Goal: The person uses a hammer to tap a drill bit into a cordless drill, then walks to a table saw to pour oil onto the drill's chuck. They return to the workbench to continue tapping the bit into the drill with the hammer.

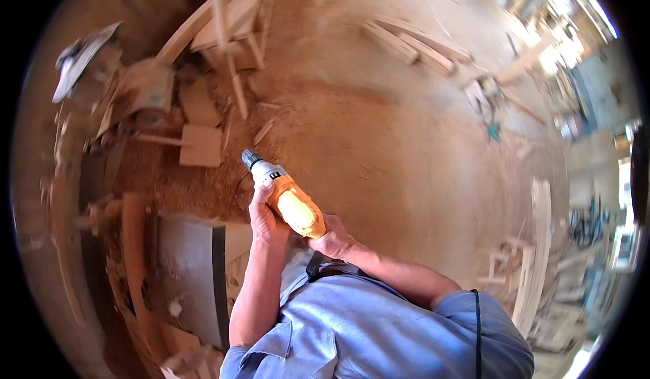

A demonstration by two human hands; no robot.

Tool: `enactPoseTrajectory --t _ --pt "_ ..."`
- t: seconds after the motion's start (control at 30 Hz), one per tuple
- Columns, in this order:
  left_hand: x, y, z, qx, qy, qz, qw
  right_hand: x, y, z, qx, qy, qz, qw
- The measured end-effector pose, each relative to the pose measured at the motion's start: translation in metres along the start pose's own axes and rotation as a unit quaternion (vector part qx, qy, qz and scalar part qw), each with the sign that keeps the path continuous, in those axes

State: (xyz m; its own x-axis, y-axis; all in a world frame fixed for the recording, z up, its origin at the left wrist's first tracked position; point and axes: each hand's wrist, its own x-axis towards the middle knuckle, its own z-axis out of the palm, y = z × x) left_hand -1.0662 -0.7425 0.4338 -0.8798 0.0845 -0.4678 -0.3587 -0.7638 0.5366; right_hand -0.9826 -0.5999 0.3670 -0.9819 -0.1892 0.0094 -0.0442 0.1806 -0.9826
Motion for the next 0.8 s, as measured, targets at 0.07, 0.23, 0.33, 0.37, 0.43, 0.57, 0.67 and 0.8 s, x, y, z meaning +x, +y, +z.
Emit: enactPoseTrajectory --t 0.07,0.23,0.33,0.37,0.43,0.57,0.67,0.8 --pt "-0.004 0.006 0.001 0.019 -0.012 -0.04 0.999 -0.011 -0.002 0.017 -0.033 0.067 0.005 0.997" --pt "0.003 -0.017 0.028 0.048 -0.064 -0.159 0.984 -0.046 -0.04 0.013 0.231 0.202 0.193 0.932" --pt "0.003 -0.047 0.04 0.08 -0.106 -0.21 0.969 -0.068 -0.066 0.002 0.219 0.268 0.237 0.908" --pt "0.002 -0.057 0.049 0.08 -0.116 -0.237 0.961 -0.077 -0.067 0.002 0.231 0.295 0.231 0.898" --pt "-0.008 -0.077 0.046 0.088 -0.131 -0.266 0.951 -0.095 -0.052 0.015 0.294 0.354 0.217 0.861" --pt "-0.028 -0.097 -0.013 0.189 -0.27 -0.361 0.872 -0.12 -0.055 0.024 0.486 0.403 0.158 0.759" --pt "-0.055 -0.116 -0.09 0.274 -0.352 -0.44 0.779 -0.154 -0.031 0.027 0.615 0.413 0.088 0.666" --pt "-0.082 -0.079 -0.15 0.585 -0.577 -0.3 0.485 -0.215 -0.01 0.015 0.687 0.458 -0.058 0.561"
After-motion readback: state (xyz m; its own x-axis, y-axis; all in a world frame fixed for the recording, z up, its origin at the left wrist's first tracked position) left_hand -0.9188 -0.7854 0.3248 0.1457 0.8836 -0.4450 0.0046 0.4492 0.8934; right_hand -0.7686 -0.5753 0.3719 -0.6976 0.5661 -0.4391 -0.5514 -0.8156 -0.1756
